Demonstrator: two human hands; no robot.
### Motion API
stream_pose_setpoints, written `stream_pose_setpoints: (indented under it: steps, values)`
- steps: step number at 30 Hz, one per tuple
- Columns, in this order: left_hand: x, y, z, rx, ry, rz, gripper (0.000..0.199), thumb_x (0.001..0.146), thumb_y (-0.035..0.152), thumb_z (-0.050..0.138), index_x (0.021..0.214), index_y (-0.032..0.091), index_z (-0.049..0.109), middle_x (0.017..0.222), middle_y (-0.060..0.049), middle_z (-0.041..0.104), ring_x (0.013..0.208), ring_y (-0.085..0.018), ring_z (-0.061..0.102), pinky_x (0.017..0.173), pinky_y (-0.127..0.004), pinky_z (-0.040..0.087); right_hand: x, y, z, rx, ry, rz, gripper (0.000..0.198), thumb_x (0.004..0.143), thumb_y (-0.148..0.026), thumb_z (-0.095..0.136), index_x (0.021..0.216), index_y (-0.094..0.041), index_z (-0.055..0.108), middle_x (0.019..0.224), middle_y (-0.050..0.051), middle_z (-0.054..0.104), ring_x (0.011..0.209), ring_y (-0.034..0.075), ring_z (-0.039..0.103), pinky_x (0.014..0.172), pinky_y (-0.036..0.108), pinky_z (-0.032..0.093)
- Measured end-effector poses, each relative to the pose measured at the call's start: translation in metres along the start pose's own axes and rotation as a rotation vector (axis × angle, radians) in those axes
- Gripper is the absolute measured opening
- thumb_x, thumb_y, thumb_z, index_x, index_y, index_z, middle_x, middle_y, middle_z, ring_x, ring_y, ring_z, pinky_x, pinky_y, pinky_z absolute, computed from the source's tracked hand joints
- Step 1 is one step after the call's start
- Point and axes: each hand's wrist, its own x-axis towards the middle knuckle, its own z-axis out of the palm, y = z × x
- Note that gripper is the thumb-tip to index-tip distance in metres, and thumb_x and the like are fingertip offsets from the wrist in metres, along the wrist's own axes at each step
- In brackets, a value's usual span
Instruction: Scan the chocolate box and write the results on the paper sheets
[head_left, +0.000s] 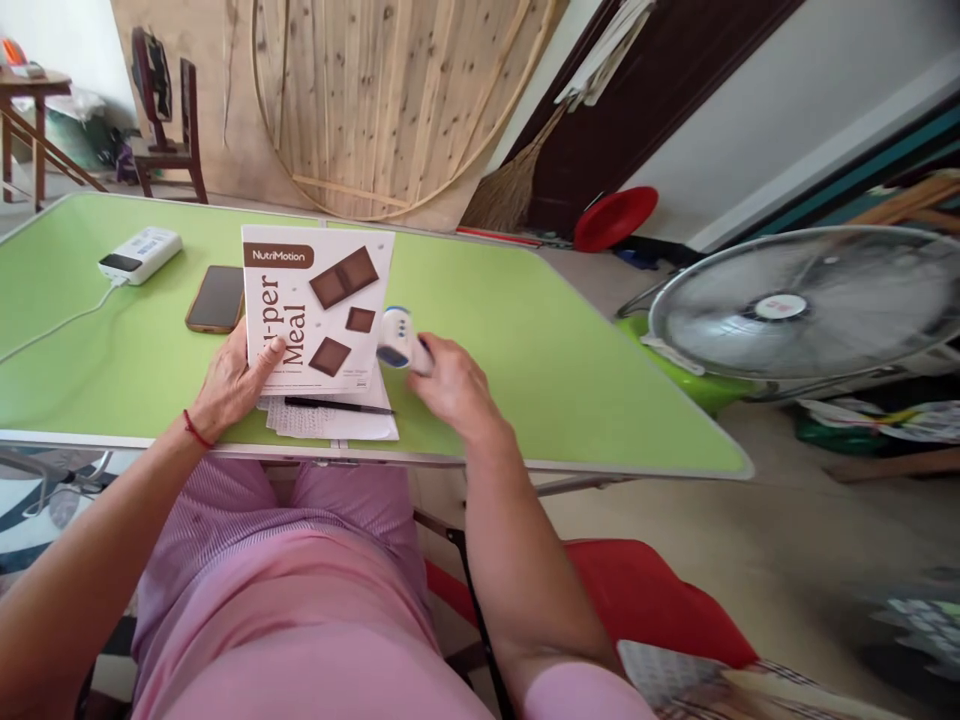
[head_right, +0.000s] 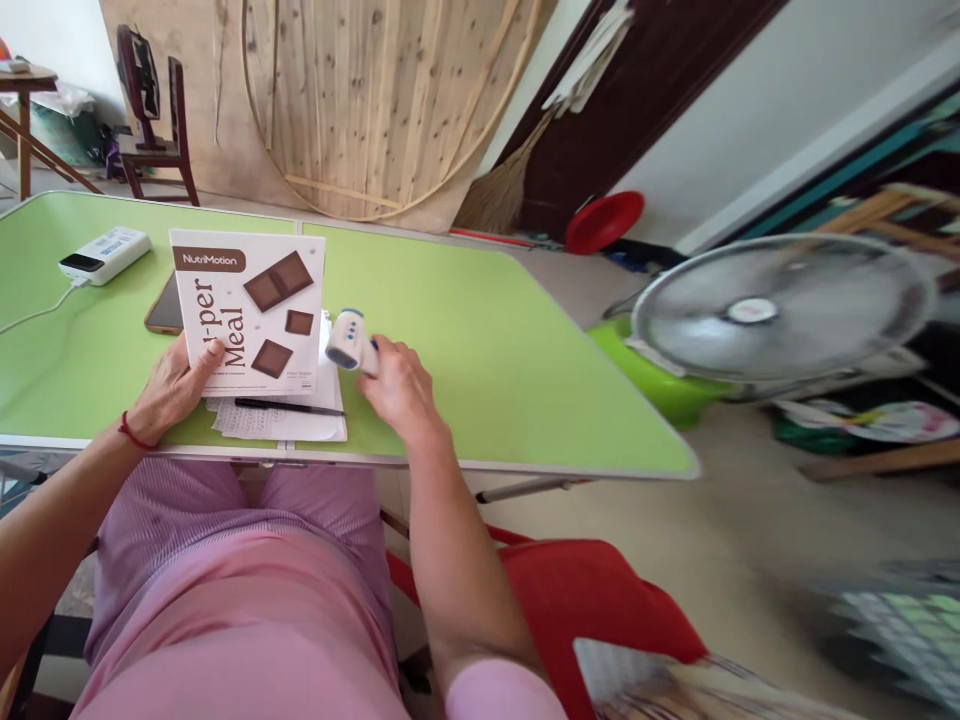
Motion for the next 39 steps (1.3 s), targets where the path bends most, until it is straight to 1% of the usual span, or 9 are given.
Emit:
stream_pose_setpoints:
  steps: [2, 4, 6, 8, 12, 17, 22, 29, 39]
  values:
    - [-0.001, -0.001, -0.002, 0.004, 0.005, -0.046, 0.065, 0.089, 0.071, 0.039, 0.122, 0.017, 0.053, 0.123, -0.013, 0.064, 0.111, -0.031, 0.061, 0.095, -0.045, 0.050, -0.014, -0.009, -0.004, 0.291, 0.217, 0.087, 0.041, 0.066, -0.022, 0.064, 0.106, -0.019, 0.059, 0.098, 0.010, 0.067, 0.082, 0.024, 0.060, 0.072, 0.039, 0.049]
    - [-0.001, -0.002, -0.003, 0.021, 0.019, -0.099, 0.070, 0.085, 0.075, 0.042, 0.121, 0.015, 0.053, 0.121, -0.014, 0.064, 0.109, -0.033, 0.061, 0.092, -0.047, 0.050, -0.033, -0.026, -0.006, 0.663, 0.330, 0.091, 0.039, 0.065, -0.030, 0.068, 0.101, -0.021, 0.055, 0.090, 0.005, 0.065, 0.073, 0.019, 0.059, 0.066, 0.036, 0.049]
    - [-0.002, -0.002, -0.004, 0.041, 0.020, -0.128, 0.074, 0.083, 0.077, 0.042, 0.121, 0.014, 0.052, 0.120, -0.016, 0.063, 0.109, -0.034, 0.060, 0.091, -0.049, 0.049, -0.056, -0.048, -0.004, 1.013, 0.156, 0.027, 0.027, 0.067, -0.033, 0.066, 0.090, -0.022, 0.055, 0.075, -0.001, 0.060, 0.061, 0.014, 0.053, 0.057, 0.031, 0.046]
    - [-0.003, -0.002, -0.005, 0.035, -0.003, -0.129, 0.076, 0.082, 0.078, 0.042, 0.121, 0.014, 0.051, 0.121, -0.017, 0.062, 0.111, -0.036, 0.059, 0.091, -0.051, 0.049, -0.077, -0.068, 0.004, 1.215, -0.098, 0.072, 0.026, 0.068, -0.029, 0.068, 0.090, -0.020, 0.057, 0.067, -0.003, 0.057, 0.055, 0.012, 0.049, 0.053, 0.029, 0.041]
    - [-0.003, -0.004, -0.003, -0.019, -0.036, -0.106, 0.073, 0.082, 0.078, 0.043, 0.121, 0.017, 0.049, 0.122, -0.016, 0.060, 0.116, -0.035, 0.057, 0.091, -0.050, 0.050, -0.098, -0.090, 0.024, 1.433, -0.260, 0.226, 0.022, 0.072, -0.027, 0.067, 0.091, -0.018, 0.061, 0.058, -0.006, 0.051, 0.050, 0.009, 0.044, 0.052, 0.027, 0.035]
    - [-0.001, -0.008, -0.002, -0.064, -0.049, -0.062, 0.070, 0.083, 0.076, 0.046, 0.120, 0.017, 0.047, 0.122, -0.016, 0.059, 0.116, -0.034, 0.057, 0.093, -0.049, 0.050, -0.097, -0.092, 0.031, 1.475, -0.284, 0.243, 0.018, 0.073, -0.028, 0.067, 0.086, -0.018, 0.060, 0.056, -0.006, 0.051, 0.049, 0.008, 0.043, 0.052, 0.026, 0.033]
    - [-0.001, -0.010, -0.001, -0.094, -0.068, -0.025, 0.065, 0.082, 0.072, 0.051, 0.119, 0.018, 0.047, 0.122, -0.015, 0.058, 0.114, -0.032, 0.058, 0.096, -0.050, 0.049, -0.097, -0.095, 0.028, 1.503, -0.286, 0.259, 0.025, 0.072, -0.028, 0.068, 0.094, -0.019, 0.059, 0.056, -0.007, 0.051, 0.049, 0.008, 0.043, 0.053, 0.026, 0.033]
    - [-0.001, -0.005, -0.004, -0.161, -0.147, -0.027, 0.062, 0.075, 0.063, 0.067, 0.118, 0.022, 0.049, 0.118, -0.011, 0.063, 0.108, -0.032, 0.061, 0.092, -0.051, 0.051, -0.097, -0.096, 0.034, 1.463, -0.264, 0.251, 0.019, 0.072, -0.033, 0.067, 0.078, -0.020, 0.055, 0.053, -0.007, 0.048, 0.049, 0.010, 0.043, 0.052, 0.027, 0.033]
    - [-0.001, -0.002, -0.006, -0.121, -0.149, 0.001, 0.053, 0.079, 0.061, 0.063, 0.114, 0.022, 0.052, 0.118, -0.011, 0.064, 0.109, -0.031, 0.062, 0.094, -0.050, 0.052, -0.098, -0.096, 0.037, 1.504, -0.287, 0.256, 0.019, 0.071, -0.032, 0.067, 0.081, -0.020, 0.055, 0.053, -0.008, 0.047, 0.049, 0.009, 0.040, 0.051, 0.027, 0.031]
